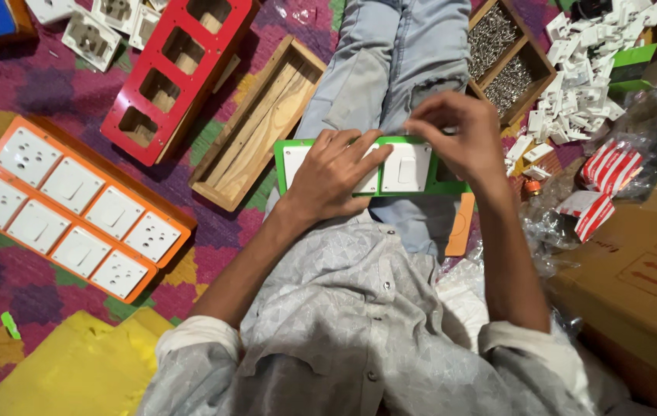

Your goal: The person assembles a multi-gang electrical socket strip by inserting white faceplates into a green backplate and securing them with screws. They repeatedly flip the unit to access the rear terminals, insert screws, and tighten them by hand.

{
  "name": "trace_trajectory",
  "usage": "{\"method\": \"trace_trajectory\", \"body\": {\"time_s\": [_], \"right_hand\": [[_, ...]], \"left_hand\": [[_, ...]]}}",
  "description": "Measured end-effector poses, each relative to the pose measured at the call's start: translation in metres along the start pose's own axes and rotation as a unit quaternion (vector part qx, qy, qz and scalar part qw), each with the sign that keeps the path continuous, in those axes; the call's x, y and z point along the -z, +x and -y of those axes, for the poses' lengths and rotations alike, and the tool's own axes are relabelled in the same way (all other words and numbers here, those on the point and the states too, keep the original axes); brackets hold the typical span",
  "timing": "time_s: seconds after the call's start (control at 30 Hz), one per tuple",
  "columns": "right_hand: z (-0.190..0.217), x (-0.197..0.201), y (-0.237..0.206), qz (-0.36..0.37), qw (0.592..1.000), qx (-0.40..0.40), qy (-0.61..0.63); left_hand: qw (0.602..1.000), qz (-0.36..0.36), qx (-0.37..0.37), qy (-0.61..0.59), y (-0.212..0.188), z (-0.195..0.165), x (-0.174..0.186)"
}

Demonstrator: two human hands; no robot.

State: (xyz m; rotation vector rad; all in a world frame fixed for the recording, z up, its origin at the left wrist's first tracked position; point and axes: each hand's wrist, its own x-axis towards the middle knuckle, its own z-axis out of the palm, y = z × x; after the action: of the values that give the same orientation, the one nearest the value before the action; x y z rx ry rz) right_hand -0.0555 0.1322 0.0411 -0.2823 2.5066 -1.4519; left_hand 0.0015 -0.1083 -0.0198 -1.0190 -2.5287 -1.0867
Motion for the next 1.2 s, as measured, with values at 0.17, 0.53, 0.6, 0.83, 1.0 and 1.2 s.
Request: {"method": "trace_trajectory", "body": {"time_s": [0.17,0.53,0.6,0.83,1.0,1.2], "right_hand": [[-0.019,0.021,-0.035,-0.296,0.954,0.005,0.035],[-0.181,0.1,-0.063,-0.319,0.929,-0.083,-0.166],[-0.203,0.098,-0.044,-0.238,0.938,-0.024,-0.252],[-0.222,0.084,0.013,-0.19,0.817,0.023,-0.544],[-0.228,0.085,0.008,-0.196,0.883,-0.1,-0.415],[-0.229,0.092,0.005,-0.181,0.886,0.028,-0.426]], "left_hand": [[1.0,-0.002,-0.006,-0.011,0.007,0.002,0.014],[0.715,-0.14,0.239,-0.641,0.01,0.006,0.011],[0.567,-0.136,0.209,-0.785,0.016,0.009,-0.008],[0.41,-0.055,0.263,-0.871,0.021,0.02,-0.068],[0.366,-0.047,0.243,-0.897,0.012,0.027,-0.071],[0.358,-0.056,0.247,-0.899,0.01,0.026,-0.075]]}}
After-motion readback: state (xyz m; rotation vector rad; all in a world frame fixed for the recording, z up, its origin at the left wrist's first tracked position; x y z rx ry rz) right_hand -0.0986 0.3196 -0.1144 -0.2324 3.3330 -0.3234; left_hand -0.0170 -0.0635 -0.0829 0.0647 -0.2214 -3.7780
